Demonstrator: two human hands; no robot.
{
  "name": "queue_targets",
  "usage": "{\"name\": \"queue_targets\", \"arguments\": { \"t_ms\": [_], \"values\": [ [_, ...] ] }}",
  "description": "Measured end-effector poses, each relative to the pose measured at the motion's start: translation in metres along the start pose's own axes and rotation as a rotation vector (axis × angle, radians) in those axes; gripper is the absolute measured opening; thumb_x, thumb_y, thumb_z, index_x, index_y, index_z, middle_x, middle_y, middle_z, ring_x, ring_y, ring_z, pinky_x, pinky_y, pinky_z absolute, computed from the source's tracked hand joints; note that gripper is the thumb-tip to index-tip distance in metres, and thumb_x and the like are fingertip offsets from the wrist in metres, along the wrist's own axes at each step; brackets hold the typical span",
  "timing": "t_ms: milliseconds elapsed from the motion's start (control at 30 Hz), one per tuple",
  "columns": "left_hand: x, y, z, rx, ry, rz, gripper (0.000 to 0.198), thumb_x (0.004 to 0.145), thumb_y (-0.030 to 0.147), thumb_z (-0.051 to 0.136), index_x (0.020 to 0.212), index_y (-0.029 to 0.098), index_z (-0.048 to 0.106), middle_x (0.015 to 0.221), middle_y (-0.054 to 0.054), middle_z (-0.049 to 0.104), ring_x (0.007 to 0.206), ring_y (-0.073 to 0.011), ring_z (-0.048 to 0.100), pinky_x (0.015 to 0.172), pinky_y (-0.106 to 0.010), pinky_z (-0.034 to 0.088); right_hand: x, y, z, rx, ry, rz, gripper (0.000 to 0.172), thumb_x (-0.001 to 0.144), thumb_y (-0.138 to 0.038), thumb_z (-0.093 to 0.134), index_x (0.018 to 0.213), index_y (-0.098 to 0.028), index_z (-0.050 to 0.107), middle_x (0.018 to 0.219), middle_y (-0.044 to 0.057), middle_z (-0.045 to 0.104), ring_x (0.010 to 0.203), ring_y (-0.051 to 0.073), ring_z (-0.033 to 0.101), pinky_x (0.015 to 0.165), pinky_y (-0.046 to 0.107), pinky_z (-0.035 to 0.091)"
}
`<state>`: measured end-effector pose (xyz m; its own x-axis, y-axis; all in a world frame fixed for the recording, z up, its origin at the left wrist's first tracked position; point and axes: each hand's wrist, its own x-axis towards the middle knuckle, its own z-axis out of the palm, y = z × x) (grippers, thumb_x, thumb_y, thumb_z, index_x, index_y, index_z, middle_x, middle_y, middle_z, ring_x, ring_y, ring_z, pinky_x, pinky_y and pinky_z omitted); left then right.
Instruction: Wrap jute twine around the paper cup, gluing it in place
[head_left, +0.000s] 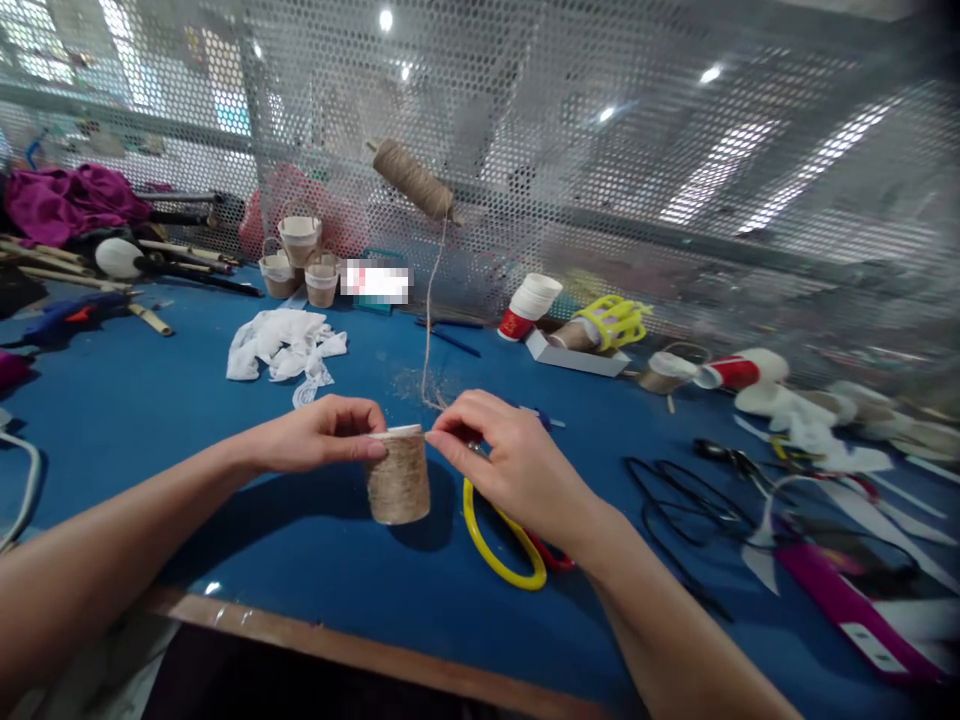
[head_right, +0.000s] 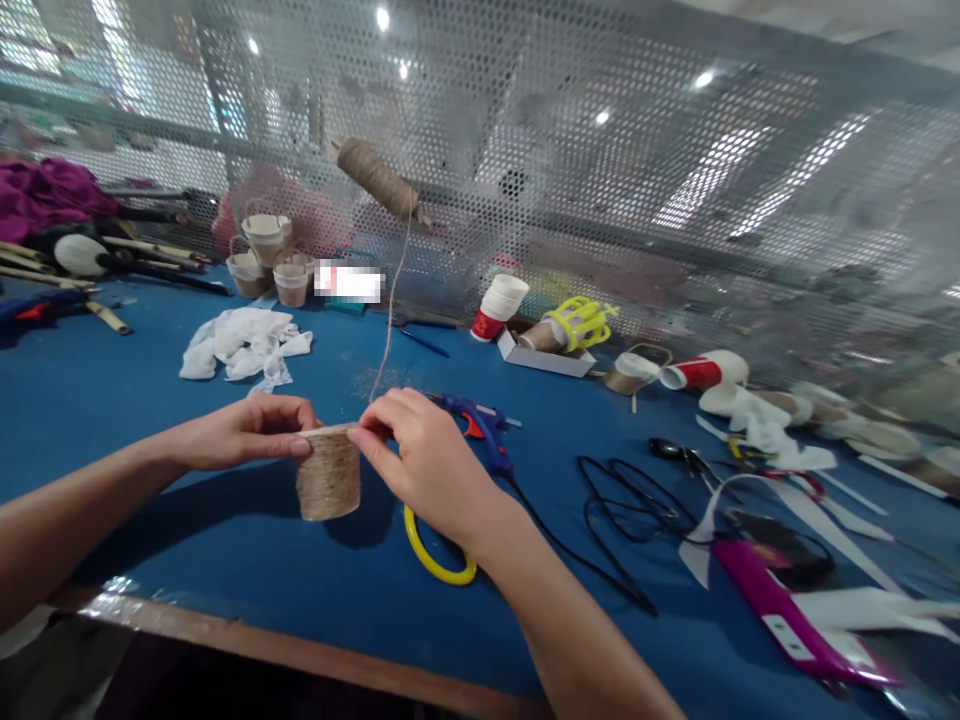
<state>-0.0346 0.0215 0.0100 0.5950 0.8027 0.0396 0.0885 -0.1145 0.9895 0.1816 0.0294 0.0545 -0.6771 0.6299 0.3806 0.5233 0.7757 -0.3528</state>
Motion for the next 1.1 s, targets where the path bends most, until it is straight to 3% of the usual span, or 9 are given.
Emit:
{"name": "queue_targets", "arguments": {
  "t_ms": [233,600,767,967,1100],
  "values": [
    [-0.001,0.001,0.002,0.005,-0.018,0.004,0.015,0.077,0.027,0.058,0.076,0.012,0.052,0.073,0.0,0.055,0.068,-0.0102,0.049,0.063,-0.022,0.039,-0.012,0.003,0.009,0.053,0.022,0.094,0.013,0.084,-0.021,0.048,0.074,-0.019,0.054,0.072,0.003,0.057,0.07,0.015,0.052,0.064,0.028,0.041],
    [-0.003,-0.001,0.002,-0.149,-0.015,-0.007,0.023,0.074,0.033,0.063,0.075,0.012,0.051,0.085,-0.005,0.059,0.081,-0.0152,0.053,0.071,-0.026,0.041,-0.021,0.005,0.014,0.227,-0.023,0.252,0.012,0.084,-0.023,0.047,0.074,-0.018,0.053,0.067,0.0,0.056,0.059,0.011,0.051,0.055,0.023,0.04],
    [-0.005,-0.003,0.002,-0.227,-0.03,-0.013,0.023,0.073,0.031,0.065,0.072,0.013,0.051,0.085,-0.005,0.06,0.085,-0.0165,0.054,0.072,-0.027,0.04,-0.022,0.006,0.018,0.367,-0.045,0.303,0.009,0.085,-0.028,0.047,0.084,-0.019,0.049,0.072,0.0,0.056,0.064,0.012,0.053,0.056,0.024,0.043],
    [-0.007,-0.002,0.005,-0.357,-0.01,-0.022,0.028,0.066,0.034,0.07,0.068,0.013,0.052,0.074,-0.003,0.059,0.072,-0.0143,0.053,0.064,-0.025,0.04,-0.023,0.008,0.018,0.539,-0.116,0.293,0.018,0.085,-0.027,0.046,0.097,-0.019,0.057,0.076,0.001,0.058,0.068,0.011,0.053,0.063,0.026,0.045],
    [-0.008,-0.001,0.006,-0.42,-0.015,-0.004,0.025,0.066,0.032,0.07,0.067,0.014,0.053,0.069,-0.001,0.058,0.069,-0.0139,0.052,0.063,-0.025,0.039,-0.023,0.01,0.017,0.733,-0.178,0.328,0.018,0.083,-0.025,0.049,0.097,-0.018,0.059,0.065,-0.003,0.055,0.061,0.009,0.053,0.061,0.024,0.043]
  ]
}}
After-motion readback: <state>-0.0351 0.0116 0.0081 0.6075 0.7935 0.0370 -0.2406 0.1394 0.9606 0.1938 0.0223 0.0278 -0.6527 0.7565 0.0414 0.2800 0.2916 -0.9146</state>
